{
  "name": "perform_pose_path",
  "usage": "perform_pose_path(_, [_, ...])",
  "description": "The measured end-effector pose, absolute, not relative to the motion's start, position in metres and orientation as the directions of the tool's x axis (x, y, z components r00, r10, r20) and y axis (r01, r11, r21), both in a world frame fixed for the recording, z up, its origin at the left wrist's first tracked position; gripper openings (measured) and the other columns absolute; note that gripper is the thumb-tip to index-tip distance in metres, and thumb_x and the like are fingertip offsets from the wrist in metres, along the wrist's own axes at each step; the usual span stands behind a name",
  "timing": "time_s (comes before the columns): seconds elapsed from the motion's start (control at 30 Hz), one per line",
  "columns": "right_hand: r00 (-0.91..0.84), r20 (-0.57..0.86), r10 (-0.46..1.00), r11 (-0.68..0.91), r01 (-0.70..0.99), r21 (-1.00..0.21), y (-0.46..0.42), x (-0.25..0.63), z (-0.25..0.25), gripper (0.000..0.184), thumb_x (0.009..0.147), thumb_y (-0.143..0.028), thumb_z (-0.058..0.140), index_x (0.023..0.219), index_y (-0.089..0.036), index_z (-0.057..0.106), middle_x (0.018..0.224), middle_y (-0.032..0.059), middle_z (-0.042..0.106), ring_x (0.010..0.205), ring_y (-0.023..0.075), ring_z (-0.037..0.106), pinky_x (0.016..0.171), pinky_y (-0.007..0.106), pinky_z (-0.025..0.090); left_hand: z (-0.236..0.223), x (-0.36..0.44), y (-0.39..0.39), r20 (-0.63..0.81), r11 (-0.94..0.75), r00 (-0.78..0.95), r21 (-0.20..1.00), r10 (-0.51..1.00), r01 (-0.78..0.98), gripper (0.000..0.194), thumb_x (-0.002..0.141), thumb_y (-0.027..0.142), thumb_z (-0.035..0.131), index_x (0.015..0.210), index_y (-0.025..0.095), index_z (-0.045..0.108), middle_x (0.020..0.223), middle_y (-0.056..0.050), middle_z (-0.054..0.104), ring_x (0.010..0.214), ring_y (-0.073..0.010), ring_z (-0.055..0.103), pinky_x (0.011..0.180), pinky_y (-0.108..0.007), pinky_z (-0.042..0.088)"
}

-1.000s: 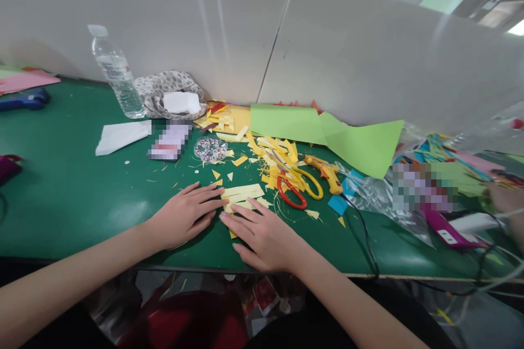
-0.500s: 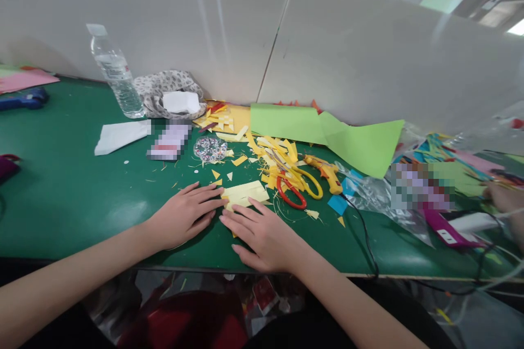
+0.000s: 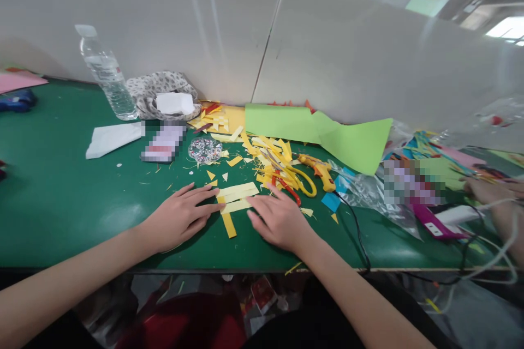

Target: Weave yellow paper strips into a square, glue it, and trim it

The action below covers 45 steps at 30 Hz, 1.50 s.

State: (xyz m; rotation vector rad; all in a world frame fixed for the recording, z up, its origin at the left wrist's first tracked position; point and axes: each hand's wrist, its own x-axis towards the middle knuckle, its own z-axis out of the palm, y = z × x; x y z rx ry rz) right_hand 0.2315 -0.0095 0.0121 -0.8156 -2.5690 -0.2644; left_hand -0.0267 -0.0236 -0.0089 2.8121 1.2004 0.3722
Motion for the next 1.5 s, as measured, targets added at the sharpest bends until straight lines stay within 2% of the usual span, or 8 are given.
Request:
perform_pose_path(0.17, [-0.429,0.612,0.664,0.527,0.849,0.023,0.027,0.265,0.018,0.018,0.085,-0.02,0.049,0.096,-0.014,0.061,0.09,0.0077,0.069,0.083,0.0195,0.062,0.091,0.039,0.041,-0.007,-0.026,-0.024,0.192,-0.693,0.667,0.152,0.72,0.705,0.041,0.091,0.023,0.035,0.129,0.035,0.043,0.137,-0.001,0.045,0.126,-0.0205,0.04,0.103,-0.046,0.032])
perform_pose_path(0.33, [-0.345,0.499,0.795,0.342,0.934,0.101,0.046,0.282,0.02,0.015,0.079,-0.024,0.056,0.087,-0.014,0.064,0.091,0.011,0.068,0.086,0.0267,0.059,0.081,0.043,0.043,-0.007,-0.026,-0.024,0.187,-0.683,0.658,0.155,0.73,0.714,0.041,0.092,0.025,0.034,0.131,0.034,0.041,0.137,-0.001,0.045,0.127,-0.0205,0.039,0.103,-0.045,0.033])
perform_pose_path(0.5, [-0.522,0.523,0.674,0.622,0.783,-0.02,0.026,0.262,0.023,0.017,0.083,-0.032,0.055,0.087,-0.017,0.063,0.087,0.0062,0.067,0.084,0.0204,0.058,0.082,0.036,0.042,-0.007,-0.026,-0.024,0.18,-0.693,0.67,0.138,0.72,0.708,0.045,0.091,0.022,0.036,0.133,0.036,0.037,0.138,-0.001,0.044,0.127,-0.0206,0.039,0.102,-0.046,0.033])
perform_pose_path(0.63, [-0.744,0.426,0.514,0.803,0.592,0.065,0.01,0.243,0.019,0.019,0.084,-0.035,0.054,0.088,-0.018,0.063,0.084,0.0035,0.067,0.084,0.0183,0.057,0.09,0.037,0.037,-0.008,-0.026,-0.024,0.193,-0.702,0.677,0.125,0.71,0.701,0.043,0.09,0.021,0.037,0.13,0.037,0.043,0.137,-0.002,0.044,0.126,-0.0213,0.04,0.103,-0.046,0.032])
perform_pose_path(0.8, [-0.716,0.447,0.536,0.717,0.666,0.206,0.017,0.242,0.014,0.02,0.089,-0.016,0.042,0.089,-0.017,0.062,0.084,0.0059,0.066,0.081,0.0185,0.055,0.09,0.038,0.036,-0.007,-0.026,-0.024,0.211,-0.71,0.681,0.133,0.702,0.691,0.042,0.09,0.021,0.037,0.129,0.036,0.044,0.136,-0.002,0.046,0.126,-0.0212,0.041,0.104,-0.046,0.03])
perform_pose_path(0.93, [-0.594,0.512,0.621,0.66,0.749,0.069,0.018,0.243,0.017,0.018,0.087,-0.021,0.046,0.083,-0.015,0.062,0.077,0.0072,0.063,0.077,0.0196,0.053,0.077,0.034,0.039,-0.006,-0.026,-0.024,0.208,-0.708,0.678,0.146,0.705,0.691,0.042,0.09,0.02,0.037,0.129,0.036,0.044,0.136,-0.002,0.046,0.126,-0.0223,0.041,0.103,-0.047,0.031])
perform_pose_path(1.1, [-0.711,0.35,0.61,0.771,0.634,-0.058,0.001,0.229,0.021,0.018,0.081,-0.022,0.048,0.091,-0.016,0.063,0.088,0.0073,0.06,0.085,0.0208,0.05,0.085,0.037,0.036,-0.007,-0.026,-0.025,0.203,-0.705,0.677,0.135,0.707,0.696,0.043,0.09,0.019,0.037,0.129,0.035,0.044,0.136,-0.003,0.046,0.125,-0.0219,0.041,0.103,-0.046,0.032])
perform_pose_path(1.5, [-0.715,0.231,0.66,0.74,0.671,-0.037,-0.001,0.232,0.022,0.029,0.083,-0.024,0.046,0.105,-0.025,0.065,0.087,0.0045,0.056,0.083,0.0187,0.046,0.091,0.042,0.028,-0.007,-0.026,-0.024,0.176,-0.708,0.687,0.103,0.704,0.699,0.042,0.091,0.02,0.035,0.13,0.036,0.043,0.136,-0.004,0.045,0.126,-0.0218,0.04,0.102,-0.048,0.032])
